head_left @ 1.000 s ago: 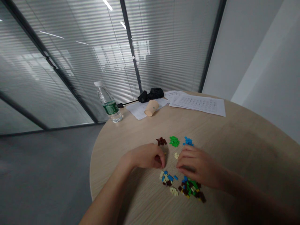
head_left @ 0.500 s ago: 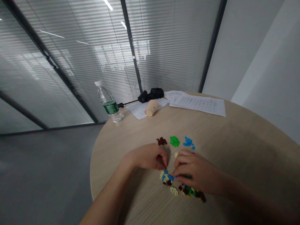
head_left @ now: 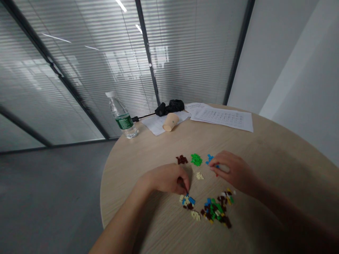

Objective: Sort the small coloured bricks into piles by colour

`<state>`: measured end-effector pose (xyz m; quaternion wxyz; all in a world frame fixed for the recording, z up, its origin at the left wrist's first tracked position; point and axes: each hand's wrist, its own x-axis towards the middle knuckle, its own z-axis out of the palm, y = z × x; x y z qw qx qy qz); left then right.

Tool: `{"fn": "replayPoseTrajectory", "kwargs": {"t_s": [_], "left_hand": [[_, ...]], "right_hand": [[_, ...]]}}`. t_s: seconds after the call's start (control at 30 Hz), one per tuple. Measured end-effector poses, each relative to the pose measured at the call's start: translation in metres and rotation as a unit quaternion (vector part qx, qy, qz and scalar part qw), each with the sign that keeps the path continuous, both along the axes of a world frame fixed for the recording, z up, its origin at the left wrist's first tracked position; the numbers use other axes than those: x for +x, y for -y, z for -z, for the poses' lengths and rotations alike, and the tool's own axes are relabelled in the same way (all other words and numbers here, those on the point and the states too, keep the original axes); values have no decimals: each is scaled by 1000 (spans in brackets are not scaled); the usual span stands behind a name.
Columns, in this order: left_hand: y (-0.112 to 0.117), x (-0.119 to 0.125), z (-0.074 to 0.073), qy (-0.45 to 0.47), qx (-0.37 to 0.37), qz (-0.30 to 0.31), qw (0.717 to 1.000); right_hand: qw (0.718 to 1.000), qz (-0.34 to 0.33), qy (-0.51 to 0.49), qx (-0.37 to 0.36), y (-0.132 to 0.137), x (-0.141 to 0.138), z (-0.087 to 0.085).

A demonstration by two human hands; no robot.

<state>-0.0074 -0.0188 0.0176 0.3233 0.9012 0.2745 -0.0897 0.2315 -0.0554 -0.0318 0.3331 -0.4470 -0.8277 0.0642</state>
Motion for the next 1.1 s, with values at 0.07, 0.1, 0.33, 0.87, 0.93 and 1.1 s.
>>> {"fn": "replayPoseTrajectory", "kwargs": {"t_s": [0.07, 0.1, 0.33, 0.87, 0.93, 1.1], "left_hand": [[0, 0, 1, -8, -1, -2, 1000], [0, 1, 1, -9, 0, -1, 1000], [1, 2, 1, -2, 2, -4, 1000], [-1, 0, 4, -3, 3, -8, 1000], [-1, 0, 4, 3, 8, -9, 1000], [0, 0, 4, 4, 5, -12, 1000]], "right_hand": [[998, 66, 2, 1, -10, 14, 5], [996, 88, 8, -9, -14, 20, 7], [992, 103, 50, -43, -17, 20, 11], [986, 50, 65, -148, -7, 27, -4], [983, 51, 71, -161, -6, 25, -3], [985, 93, 86, -120, -11, 17, 5]]}}
